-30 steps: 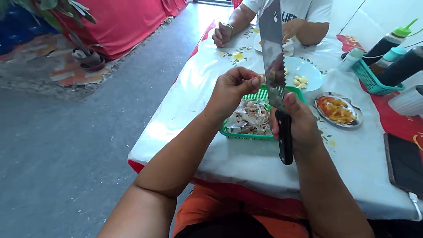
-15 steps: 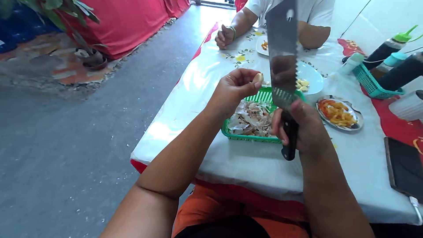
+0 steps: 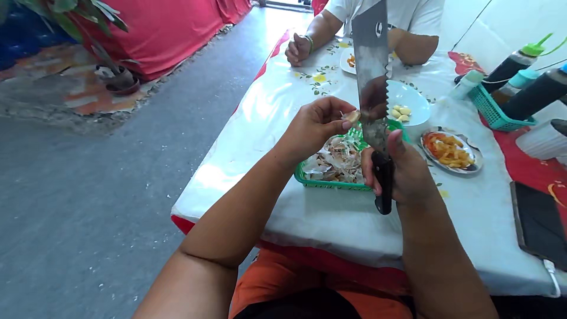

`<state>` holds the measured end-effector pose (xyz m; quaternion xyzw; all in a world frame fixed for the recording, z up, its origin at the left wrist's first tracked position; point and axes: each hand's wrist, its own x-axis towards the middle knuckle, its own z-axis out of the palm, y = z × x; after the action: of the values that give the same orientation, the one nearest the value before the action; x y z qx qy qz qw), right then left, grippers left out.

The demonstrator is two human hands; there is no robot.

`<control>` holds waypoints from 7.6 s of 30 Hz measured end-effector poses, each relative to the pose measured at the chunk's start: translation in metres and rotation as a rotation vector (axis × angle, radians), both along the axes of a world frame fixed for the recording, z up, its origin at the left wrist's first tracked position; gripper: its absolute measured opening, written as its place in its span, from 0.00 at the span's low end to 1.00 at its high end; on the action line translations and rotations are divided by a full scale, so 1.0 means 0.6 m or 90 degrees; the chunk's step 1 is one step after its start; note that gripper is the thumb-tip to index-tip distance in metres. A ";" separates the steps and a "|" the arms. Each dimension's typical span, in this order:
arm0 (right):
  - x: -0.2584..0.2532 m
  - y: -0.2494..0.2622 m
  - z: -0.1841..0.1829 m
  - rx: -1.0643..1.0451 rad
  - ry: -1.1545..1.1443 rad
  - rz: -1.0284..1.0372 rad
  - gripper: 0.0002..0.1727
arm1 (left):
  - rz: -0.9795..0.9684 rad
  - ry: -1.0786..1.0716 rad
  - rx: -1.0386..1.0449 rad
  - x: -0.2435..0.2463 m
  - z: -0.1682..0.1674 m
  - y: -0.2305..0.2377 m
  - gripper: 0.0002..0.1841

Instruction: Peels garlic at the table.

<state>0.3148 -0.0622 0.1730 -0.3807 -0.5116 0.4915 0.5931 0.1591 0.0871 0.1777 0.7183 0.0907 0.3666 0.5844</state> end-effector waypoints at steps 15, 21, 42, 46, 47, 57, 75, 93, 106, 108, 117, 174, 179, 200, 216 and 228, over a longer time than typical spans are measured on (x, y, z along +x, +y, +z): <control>-0.003 0.003 -0.002 0.014 -0.043 -0.012 0.37 | 0.020 -0.005 0.014 -0.002 0.003 -0.001 0.11; -0.004 0.005 -0.005 0.017 -0.033 -0.027 0.36 | 0.073 -0.027 0.049 0.006 -0.005 -0.005 0.12; -0.005 0.007 -0.005 0.011 0.012 -0.034 0.36 | 0.022 -0.055 -0.085 0.004 0.002 -0.009 0.07; 0.000 0.005 -0.007 -0.010 0.077 -0.031 0.36 | -0.009 -0.093 -0.178 0.002 0.005 -0.008 0.07; 0.001 0.005 -0.008 -0.008 0.092 -0.036 0.34 | -0.021 -0.099 -0.198 0.001 0.006 -0.007 0.08; 0.000 0.004 -0.007 0.023 -0.003 0.026 0.40 | 0.002 -0.052 -0.116 0.004 0.003 -0.007 0.06; 0.000 0.007 -0.009 0.006 -0.031 0.028 0.37 | 0.060 0.003 -0.015 0.003 0.003 -0.008 0.09; -0.005 0.009 -0.011 0.012 -0.062 -0.048 0.36 | 0.045 -0.016 -0.008 0.007 -0.001 -0.011 0.08; 0.001 0.005 -0.005 -0.009 0.019 -0.092 0.37 | 0.052 -0.056 -0.139 0.004 0.008 -0.010 0.08; 0.003 0.006 -0.006 -0.015 0.019 -0.088 0.38 | 0.054 -0.053 -0.131 0.006 0.009 -0.009 0.10; -0.001 0.009 -0.007 -0.038 -0.019 -0.038 0.40 | 0.084 -0.049 -0.028 0.007 0.002 -0.007 0.08; -0.001 0.007 -0.010 0.018 -0.016 -0.028 0.36 | -0.004 -0.054 -0.075 0.007 0.004 -0.016 0.05; 0.001 0.005 -0.009 0.025 0.008 -0.053 0.35 | 0.004 -0.060 -0.101 0.008 0.005 -0.016 0.04; 0.000 0.005 -0.008 0.008 0.058 -0.075 0.37 | 0.066 -0.112 0.005 0.002 -0.003 -0.011 0.10; 0.003 0.003 -0.010 0.029 0.044 0.047 0.38 | 0.126 -0.107 0.122 0.009 -0.010 -0.013 0.11; -0.002 0.003 -0.009 0.022 0.040 0.047 0.37 | 0.162 -0.129 0.215 0.014 -0.013 -0.018 0.11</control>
<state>0.3137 -0.0603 0.1677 -0.3358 -0.5148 0.5161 0.5965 0.1675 0.0762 0.1701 0.7480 0.0592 0.5177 0.4111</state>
